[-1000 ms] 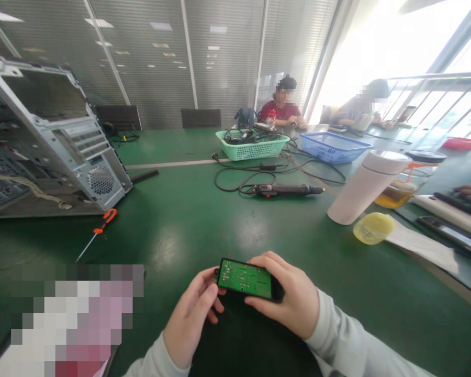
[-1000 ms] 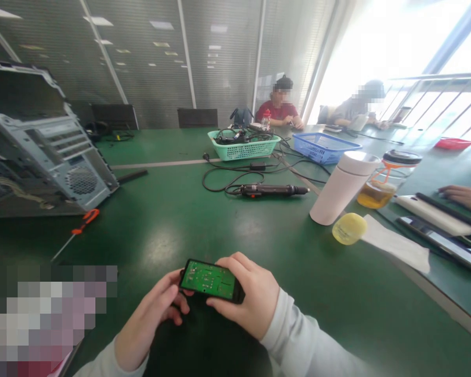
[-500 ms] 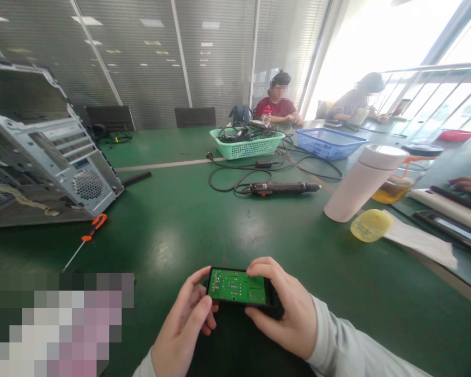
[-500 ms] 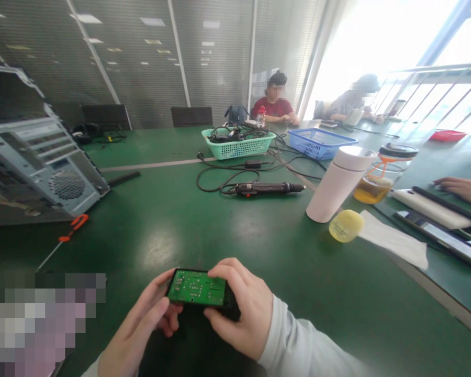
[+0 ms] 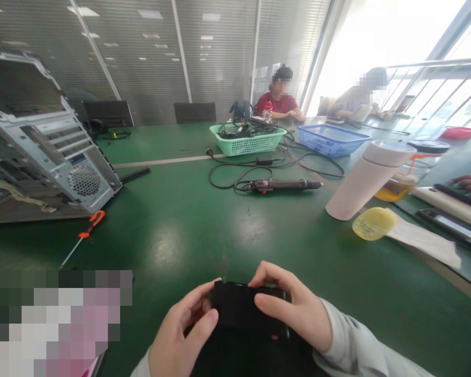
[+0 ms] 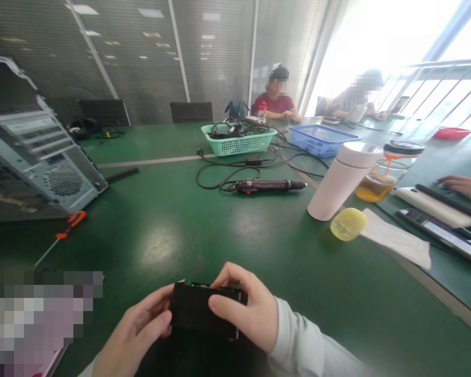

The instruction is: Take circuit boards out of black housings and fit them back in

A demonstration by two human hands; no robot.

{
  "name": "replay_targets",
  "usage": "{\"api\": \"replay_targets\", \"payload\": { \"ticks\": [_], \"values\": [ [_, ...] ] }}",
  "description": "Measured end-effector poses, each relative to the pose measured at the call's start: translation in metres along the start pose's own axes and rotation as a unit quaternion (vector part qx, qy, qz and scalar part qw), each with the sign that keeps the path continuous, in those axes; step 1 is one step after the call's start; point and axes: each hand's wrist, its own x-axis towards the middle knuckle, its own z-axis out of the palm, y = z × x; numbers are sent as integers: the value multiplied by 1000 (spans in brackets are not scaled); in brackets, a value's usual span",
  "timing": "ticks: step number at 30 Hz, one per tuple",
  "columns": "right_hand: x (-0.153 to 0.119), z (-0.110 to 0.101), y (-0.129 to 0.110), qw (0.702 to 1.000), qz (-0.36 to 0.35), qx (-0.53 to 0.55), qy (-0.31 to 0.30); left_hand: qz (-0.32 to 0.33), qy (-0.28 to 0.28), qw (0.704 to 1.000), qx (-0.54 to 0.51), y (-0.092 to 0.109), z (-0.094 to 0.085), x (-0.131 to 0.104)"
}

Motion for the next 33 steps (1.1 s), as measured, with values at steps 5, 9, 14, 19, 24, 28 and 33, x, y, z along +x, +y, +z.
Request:
{"api": "replay_targets", "payload": {
  "ticks": [5,9,14,19,24,28,33],
  "values": [
    [13,-6,7,956,168,222,-95,33,15,999,-6,5,2,-3],
    [15,-7,12,909,248,314,-120,52,46,998,9,13,5,-5],
    [13,-7,19,882,283,346,-149,53,73,996,-8,21,11,-6],
    [15,-7,24,880,262,358,-171,50,110,991,-50,25,21,-7],
    [15,-6,23,887,234,357,-176,56,122,989,-59,24,24,-7],
    [14,-4,17,909,219,332,-126,58,121,989,-62,22,24,-6],
    [14,-3,11,957,136,254,-41,38,124,989,-76,15,22,-5]
  ]
}}
